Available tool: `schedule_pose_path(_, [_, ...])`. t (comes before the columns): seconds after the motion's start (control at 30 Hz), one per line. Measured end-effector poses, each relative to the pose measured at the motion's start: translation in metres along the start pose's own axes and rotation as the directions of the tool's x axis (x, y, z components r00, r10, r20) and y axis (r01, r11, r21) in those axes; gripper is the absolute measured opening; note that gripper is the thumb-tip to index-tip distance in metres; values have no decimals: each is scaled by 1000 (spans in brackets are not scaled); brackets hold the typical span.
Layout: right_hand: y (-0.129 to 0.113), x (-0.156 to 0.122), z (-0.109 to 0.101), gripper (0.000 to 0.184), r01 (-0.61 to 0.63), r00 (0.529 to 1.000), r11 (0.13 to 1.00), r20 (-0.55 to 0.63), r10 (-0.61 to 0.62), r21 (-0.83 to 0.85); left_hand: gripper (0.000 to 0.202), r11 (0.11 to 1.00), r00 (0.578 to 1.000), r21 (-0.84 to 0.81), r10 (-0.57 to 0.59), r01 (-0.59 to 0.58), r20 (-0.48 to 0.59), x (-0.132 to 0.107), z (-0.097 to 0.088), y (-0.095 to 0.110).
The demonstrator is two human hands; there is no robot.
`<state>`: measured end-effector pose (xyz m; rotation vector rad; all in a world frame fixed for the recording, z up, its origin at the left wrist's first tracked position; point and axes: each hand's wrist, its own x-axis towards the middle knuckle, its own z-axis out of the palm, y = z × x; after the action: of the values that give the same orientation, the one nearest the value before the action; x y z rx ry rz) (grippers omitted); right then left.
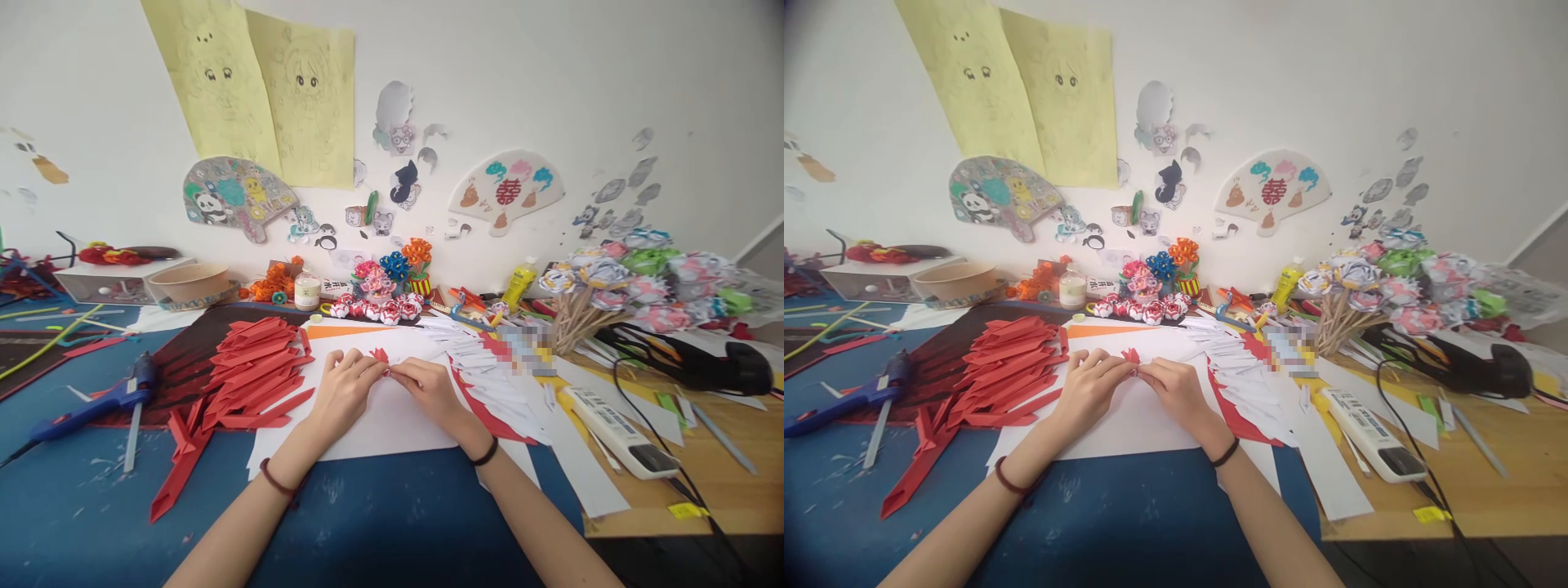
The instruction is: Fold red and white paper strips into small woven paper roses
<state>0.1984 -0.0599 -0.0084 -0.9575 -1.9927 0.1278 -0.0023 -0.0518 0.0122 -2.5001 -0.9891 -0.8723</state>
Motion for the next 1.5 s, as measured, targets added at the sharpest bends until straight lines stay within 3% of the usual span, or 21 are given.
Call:
schedule_pose_path(0.13, [-3, 0, 0, 19, 13, 1000, 996, 3, -13, -92, 31, 1000, 1000, -21, -11, 11, -7, 0, -1, 0])
schedule_pose_path(0.3, [-6, 0, 3, 17, 93, 992, 944, -47, -114, -316, 28, 1000, 1000, -25, 7, -7, -14, 1, 2, 5])
schedule_pose_path(0.43, [-6, -1, 7, 23, 158, 980, 878, -37, -195, -452, 21, 1000, 996, 23, 13, -11, -93, 1, 6, 9])
schedule_pose_path(0.7, [-7, -1, 4, 18, 215, 973, 858, 26, -230, -466, 16, 992, 984, 70, 114, -105, -137, -1, 7, 4])
schedule_pose_path(1.03, [1, -3, 7, 28, 351, 936, 815, 162, -312, -460, 24, 965, 972, 124, 220, -230, 86, -1, 3, 4])
schedule_pose_path(1.13, [2, -3, 8, 25, 263, 965, 886, 129, -230, -381, 20, 974, 979, 127, 174, -187, 107, 0, 3, 5])
schedule_pose_path(1.27, [0, -3, 12, 21, 55, 998, 974, 50, -45, -221, 13, 996, 995, 89, 11, -19, 95, 5, 5, 9])
schedule_pose_path(1.4, [-2, -2, 15, 20, -105, 994, 983, -31, 101, -150, 13, 990, 989, 66, -132, 127, 73, 10, 4, 14])
schedule_pose_path(1.5, [-2, 0, 15, 20, -150, 987, 980, -75, 141, -134, 9, 987, 987, 48, -155, 153, 41, 10, 3, 15])
